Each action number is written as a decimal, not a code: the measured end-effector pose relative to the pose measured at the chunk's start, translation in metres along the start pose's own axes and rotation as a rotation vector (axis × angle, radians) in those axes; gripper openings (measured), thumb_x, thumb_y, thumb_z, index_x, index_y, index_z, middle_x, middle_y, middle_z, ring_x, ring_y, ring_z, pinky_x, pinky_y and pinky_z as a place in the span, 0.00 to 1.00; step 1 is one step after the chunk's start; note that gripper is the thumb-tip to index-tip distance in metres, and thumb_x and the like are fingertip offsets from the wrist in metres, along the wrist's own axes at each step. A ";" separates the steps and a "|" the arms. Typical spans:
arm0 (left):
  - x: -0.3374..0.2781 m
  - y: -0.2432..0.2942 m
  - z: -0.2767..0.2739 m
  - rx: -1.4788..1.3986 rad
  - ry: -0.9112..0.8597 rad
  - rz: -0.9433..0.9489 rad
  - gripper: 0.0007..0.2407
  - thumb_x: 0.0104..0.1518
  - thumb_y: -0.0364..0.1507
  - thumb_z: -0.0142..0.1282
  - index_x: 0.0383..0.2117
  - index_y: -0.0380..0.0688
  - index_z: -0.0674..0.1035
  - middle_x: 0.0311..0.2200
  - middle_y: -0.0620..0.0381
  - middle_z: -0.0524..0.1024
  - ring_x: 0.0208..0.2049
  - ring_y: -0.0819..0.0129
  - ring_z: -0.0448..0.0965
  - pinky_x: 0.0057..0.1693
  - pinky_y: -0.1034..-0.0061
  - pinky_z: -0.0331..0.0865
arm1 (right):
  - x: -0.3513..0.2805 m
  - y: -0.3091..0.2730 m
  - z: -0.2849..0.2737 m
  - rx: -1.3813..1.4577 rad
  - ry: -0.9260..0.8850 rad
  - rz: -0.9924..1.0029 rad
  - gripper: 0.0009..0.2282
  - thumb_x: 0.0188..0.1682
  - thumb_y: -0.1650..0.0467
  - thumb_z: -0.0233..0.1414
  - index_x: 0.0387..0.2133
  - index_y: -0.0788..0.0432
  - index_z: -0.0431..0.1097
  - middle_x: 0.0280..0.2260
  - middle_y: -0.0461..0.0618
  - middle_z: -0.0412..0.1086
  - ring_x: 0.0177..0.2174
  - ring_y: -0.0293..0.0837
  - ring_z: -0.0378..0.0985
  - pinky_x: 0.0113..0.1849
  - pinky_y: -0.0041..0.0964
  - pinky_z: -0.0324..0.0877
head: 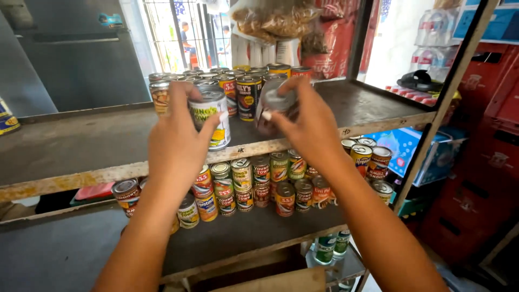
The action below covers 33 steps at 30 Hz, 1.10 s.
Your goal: Organizing and stocking various brands of canned goods on metal shelves.
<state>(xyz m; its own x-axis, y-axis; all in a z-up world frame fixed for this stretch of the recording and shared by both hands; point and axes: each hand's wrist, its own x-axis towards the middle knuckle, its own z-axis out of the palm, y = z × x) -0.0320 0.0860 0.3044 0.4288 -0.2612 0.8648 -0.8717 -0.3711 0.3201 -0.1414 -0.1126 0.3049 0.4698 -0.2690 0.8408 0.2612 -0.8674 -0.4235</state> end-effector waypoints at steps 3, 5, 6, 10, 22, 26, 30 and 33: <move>0.011 -0.004 0.009 0.054 -0.103 -0.056 0.21 0.59 0.34 0.63 0.51 0.46 0.63 0.39 0.40 0.81 0.39 0.36 0.80 0.41 0.47 0.69 | 0.005 0.023 0.010 -0.176 -0.086 -0.076 0.20 0.48 0.68 0.61 0.49 0.58 0.61 0.46 0.58 0.73 0.41 0.57 0.79 0.42 0.48 0.72; 0.014 -0.012 0.016 0.059 -0.224 -0.097 0.23 0.59 0.34 0.61 0.54 0.46 0.60 0.34 0.36 0.80 0.38 0.35 0.80 0.41 0.48 0.70 | 0.007 0.045 0.020 -0.218 -0.097 -0.385 0.24 0.49 0.67 0.59 0.54 0.61 0.57 0.50 0.67 0.70 0.47 0.66 0.76 0.43 0.53 0.71; 0.015 -0.010 0.013 0.060 -0.224 -0.095 0.23 0.59 0.34 0.61 0.54 0.46 0.60 0.34 0.36 0.80 0.38 0.35 0.80 0.41 0.48 0.70 | 0.009 0.046 0.022 -0.217 -0.095 -0.385 0.24 0.49 0.67 0.59 0.54 0.61 0.57 0.50 0.67 0.70 0.47 0.66 0.76 0.43 0.53 0.71; 0.020 -0.002 0.005 0.154 -0.355 -0.108 0.28 0.54 0.34 0.64 0.56 0.47 0.59 0.32 0.34 0.80 0.38 0.35 0.80 0.41 0.48 0.70 | 0.023 0.043 0.027 -0.347 -0.252 0.032 0.27 0.48 0.61 0.57 0.55 0.56 0.52 0.47 0.66 0.71 0.45 0.66 0.76 0.42 0.58 0.70; 0.058 -0.041 0.105 0.320 -0.382 -0.019 0.35 0.53 0.28 0.65 0.65 0.44 0.55 0.37 0.35 0.80 0.40 0.39 0.82 0.43 0.50 0.74 | 0.068 0.092 0.039 -0.557 -0.404 0.113 0.27 0.49 0.61 0.56 0.56 0.53 0.49 0.40 0.67 0.75 0.43 0.67 0.78 0.41 0.61 0.72; 0.078 -0.039 0.125 0.402 -0.394 -0.013 0.36 0.51 0.27 0.66 0.65 0.42 0.54 0.39 0.38 0.81 0.42 0.42 0.82 0.44 0.53 0.77 | 0.084 0.106 0.053 -0.584 -0.395 0.107 0.32 0.47 0.63 0.57 0.62 0.53 0.45 0.40 0.67 0.75 0.43 0.65 0.79 0.42 0.60 0.72; 0.088 -0.057 0.139 0.444 -0.383 0.020 0.37 0.49 0.29 0.68 0.63 0.40 0.56 0.40 0.39 0.81 0.42 0.42 0.83 0.44 0.54 0.77 | 0.102 0.143 0.074 -0.671 -0.409 0.044 0.36 0.47 0.62 0.56 0.64 0.57 0.41 0.42 0.70 0.74 0.43 0.67 0.78 0.45 0.59 0.70; 0.092 -0.060 0.136 0.486 -0.364 0.056 0.38 0.46 0.32 0.72 0.62 0.41 0.58 0.40 0.41 0.81 0.40 0.43 0.83 0.43 0.55 0.77 | 0.114 0.189 0.094 -0.575 -0.325 0.008 0.24 0.53 0.72 0.45 0.64 0.57 0.48 0.47 0.70 0.74 0.47 0.65 0.79 0.45 0.61 0.71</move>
<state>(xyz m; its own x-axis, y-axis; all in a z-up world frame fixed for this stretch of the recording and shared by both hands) 0.0920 -0.0365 0.3122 0.5137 -0.5480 0.6602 -0.7241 -0.6896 -0.0090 0.0411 -0.2676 0.2890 0.7238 -0.2149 0.6557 -0.1933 -0.9754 -0.1063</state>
